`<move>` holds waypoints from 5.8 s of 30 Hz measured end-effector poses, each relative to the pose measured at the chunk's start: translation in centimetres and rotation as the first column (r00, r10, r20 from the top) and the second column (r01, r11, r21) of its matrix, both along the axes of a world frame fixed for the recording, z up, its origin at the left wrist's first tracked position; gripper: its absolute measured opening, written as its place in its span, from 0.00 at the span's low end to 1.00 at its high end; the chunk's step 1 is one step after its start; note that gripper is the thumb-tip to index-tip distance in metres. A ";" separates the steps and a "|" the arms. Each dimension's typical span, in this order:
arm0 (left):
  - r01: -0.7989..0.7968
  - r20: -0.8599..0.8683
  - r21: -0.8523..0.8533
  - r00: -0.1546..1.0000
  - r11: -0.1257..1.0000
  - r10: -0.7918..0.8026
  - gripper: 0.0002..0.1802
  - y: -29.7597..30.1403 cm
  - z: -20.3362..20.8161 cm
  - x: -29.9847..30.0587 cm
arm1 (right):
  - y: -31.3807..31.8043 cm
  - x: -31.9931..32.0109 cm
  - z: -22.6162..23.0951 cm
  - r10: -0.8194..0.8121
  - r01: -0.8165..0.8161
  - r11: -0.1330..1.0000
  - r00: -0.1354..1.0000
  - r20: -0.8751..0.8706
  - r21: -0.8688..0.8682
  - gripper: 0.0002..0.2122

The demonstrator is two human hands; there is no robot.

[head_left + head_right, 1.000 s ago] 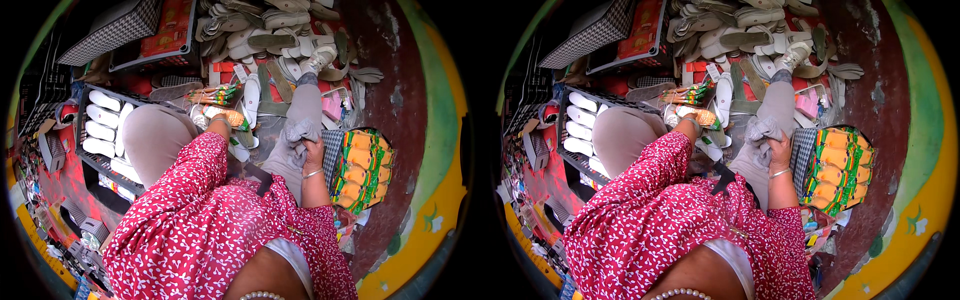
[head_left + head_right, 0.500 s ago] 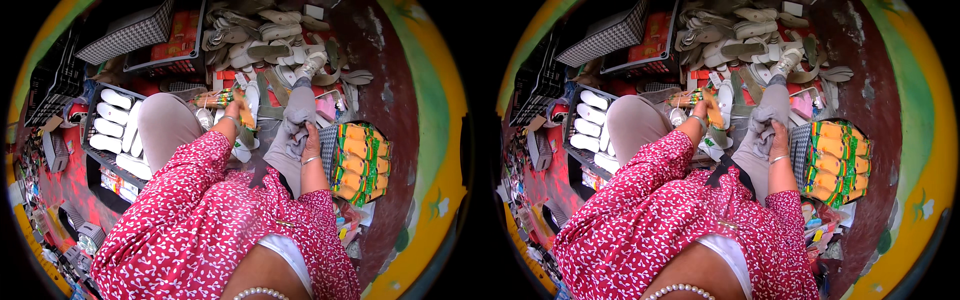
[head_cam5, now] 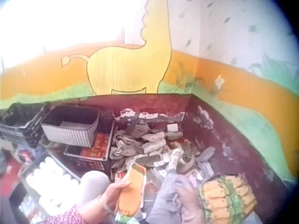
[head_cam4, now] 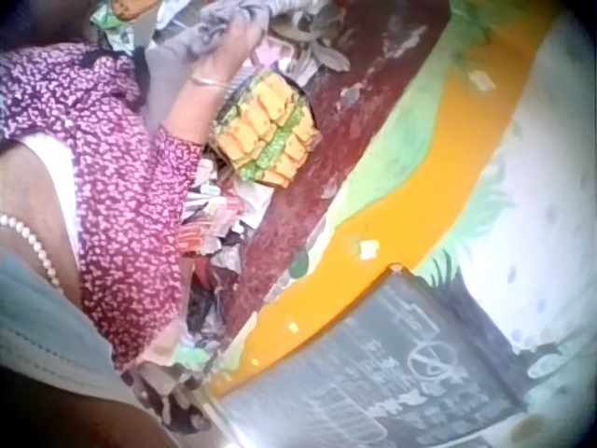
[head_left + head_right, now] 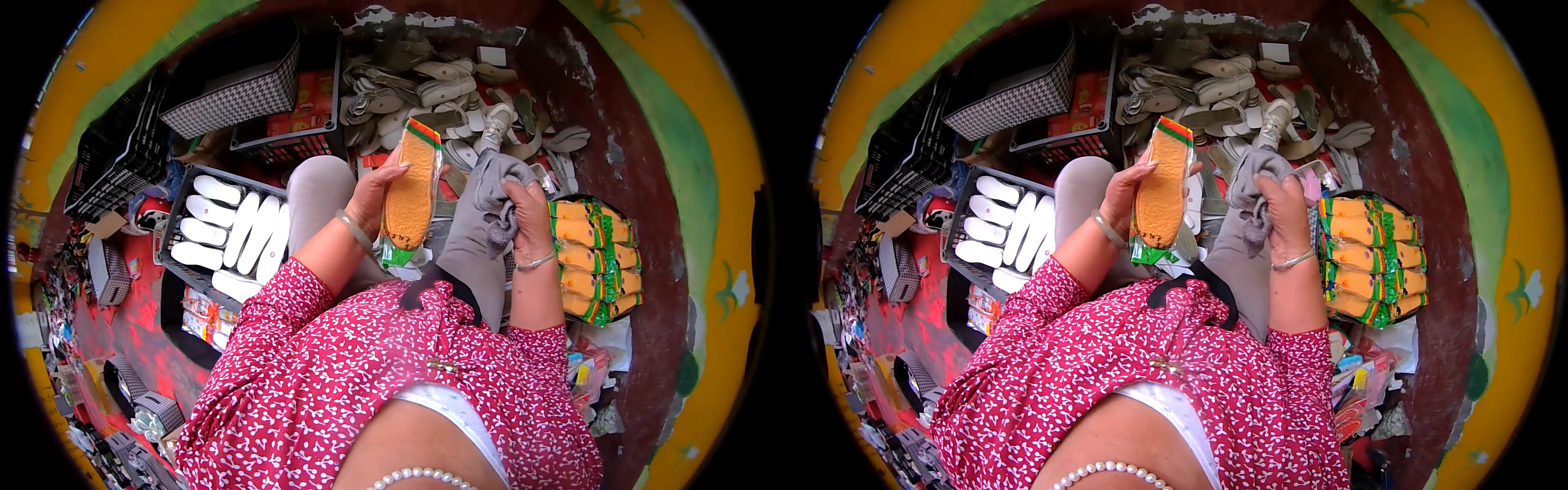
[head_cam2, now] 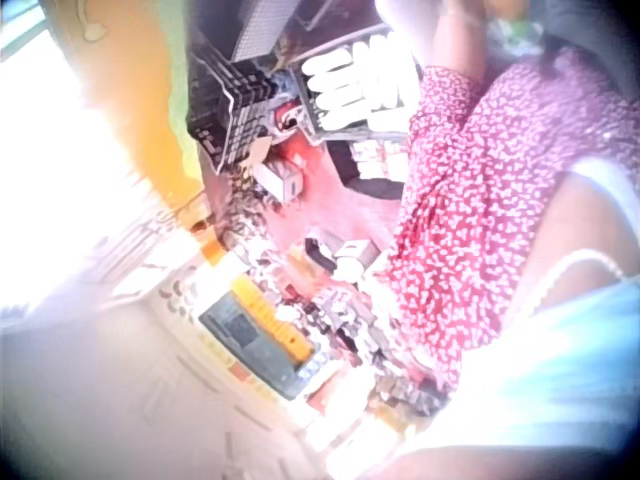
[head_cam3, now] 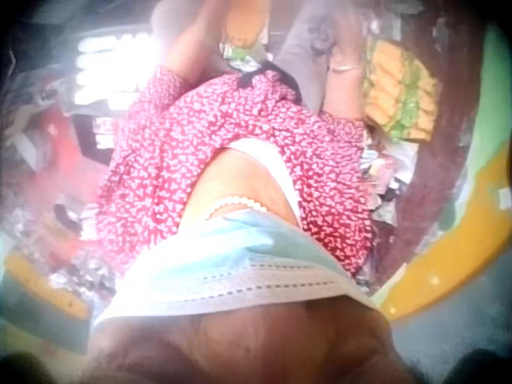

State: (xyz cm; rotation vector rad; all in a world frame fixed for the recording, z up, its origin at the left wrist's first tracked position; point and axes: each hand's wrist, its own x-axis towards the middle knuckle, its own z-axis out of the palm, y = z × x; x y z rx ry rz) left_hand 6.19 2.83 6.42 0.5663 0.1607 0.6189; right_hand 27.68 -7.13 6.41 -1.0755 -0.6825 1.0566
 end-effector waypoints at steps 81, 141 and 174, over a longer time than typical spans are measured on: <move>0.016 -0.410 0.668 0.843 0.744 0.349 0.13 -1.5 -1.0 -1.8 | 0.6 -3.6 2.9 0.618 -0.519 0.772 0.748 0.242 -0.368 0.10; 0.283 -0.312 0.201 0.926 0.938 -0.213 0.38 -1.5 -1.2 -4.4 | 4.9 -6.1 -5.0 0.136 -0.117 0.985 0.978 0.160 -0.125 0.25; 0.111 -0.238 0.074 0.967 0.991 -0.090 0.27 -0.5 -1.1 -5.5 | 3.8 -2.9 -4.6 -0.021 -0.042 0.994 0.828 -0.560 -0.098 0.13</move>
